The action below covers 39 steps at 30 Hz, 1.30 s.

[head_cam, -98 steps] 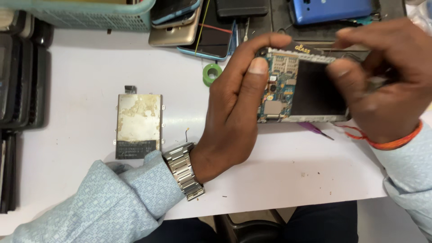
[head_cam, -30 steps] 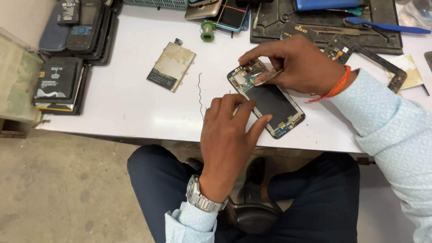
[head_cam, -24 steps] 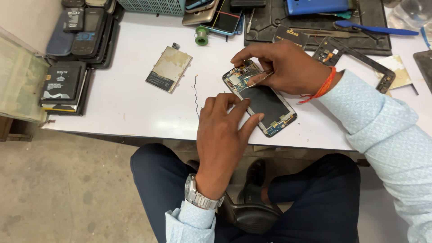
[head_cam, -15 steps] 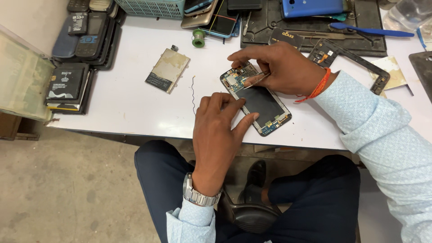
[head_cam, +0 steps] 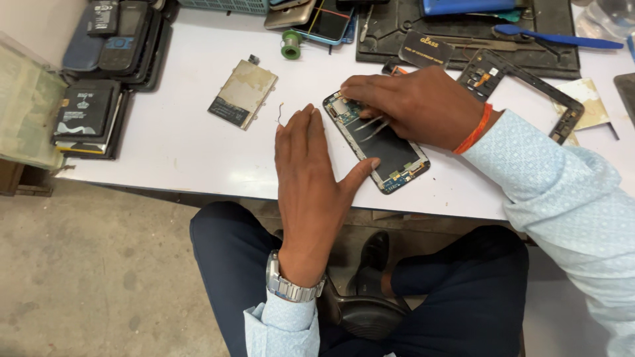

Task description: The person uses tweezers to disconnect a ribbon cable from the motherboard and then removes the motherboard from the smartphone chassis. The motherboard is placed on the table while the chassis remains in hand.

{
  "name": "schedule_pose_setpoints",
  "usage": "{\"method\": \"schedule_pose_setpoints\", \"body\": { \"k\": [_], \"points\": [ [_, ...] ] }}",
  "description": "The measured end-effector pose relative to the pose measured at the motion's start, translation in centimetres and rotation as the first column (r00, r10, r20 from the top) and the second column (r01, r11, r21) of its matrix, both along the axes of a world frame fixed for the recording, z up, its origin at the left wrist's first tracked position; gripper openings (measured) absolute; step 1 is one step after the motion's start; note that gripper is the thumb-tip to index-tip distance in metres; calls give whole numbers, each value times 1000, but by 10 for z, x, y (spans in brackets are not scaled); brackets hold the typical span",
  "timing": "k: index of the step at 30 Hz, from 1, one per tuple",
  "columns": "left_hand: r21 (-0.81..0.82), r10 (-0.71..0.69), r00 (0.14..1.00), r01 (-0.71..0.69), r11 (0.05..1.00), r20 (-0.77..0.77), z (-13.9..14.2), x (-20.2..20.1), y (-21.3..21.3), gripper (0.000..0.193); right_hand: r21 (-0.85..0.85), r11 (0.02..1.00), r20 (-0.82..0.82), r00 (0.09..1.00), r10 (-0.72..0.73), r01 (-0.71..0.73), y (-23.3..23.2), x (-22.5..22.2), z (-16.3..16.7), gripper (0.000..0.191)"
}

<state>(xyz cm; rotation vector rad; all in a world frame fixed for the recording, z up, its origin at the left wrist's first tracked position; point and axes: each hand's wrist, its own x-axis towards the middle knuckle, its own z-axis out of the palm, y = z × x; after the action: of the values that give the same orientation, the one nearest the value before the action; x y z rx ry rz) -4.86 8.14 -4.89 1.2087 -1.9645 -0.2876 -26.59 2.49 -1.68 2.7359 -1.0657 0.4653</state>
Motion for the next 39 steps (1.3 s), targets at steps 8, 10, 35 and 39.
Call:
{"method": "schedule_pose_setpoints", "body": {
  "k": [8, 10, 35, 39],
  "points": [
    [18, -17, 1000, 17, 1000, 20, -4, -1, -1, 89, -30, 1000, -70, 998, -8, 6, 3, 3, 3, 44],
    [19, -18, 1000, 18, 1000, 23, -3, -1, 0, 89, 8, 1000, -36, 999, -22, 22, 2, 2, 3, 43],
    [35, -44, 999, 45, 998, -24, 1, 0, -2, 91, 106, 992, 78, 994, -72, 63, 1, 5, 0, 64],
    [37, -43, 999, 44, 998, -25, 0, 0, -1, 91, 87, 994, 85, 994, -71, 63, 1, 5, -2, 60]
  ]
}}
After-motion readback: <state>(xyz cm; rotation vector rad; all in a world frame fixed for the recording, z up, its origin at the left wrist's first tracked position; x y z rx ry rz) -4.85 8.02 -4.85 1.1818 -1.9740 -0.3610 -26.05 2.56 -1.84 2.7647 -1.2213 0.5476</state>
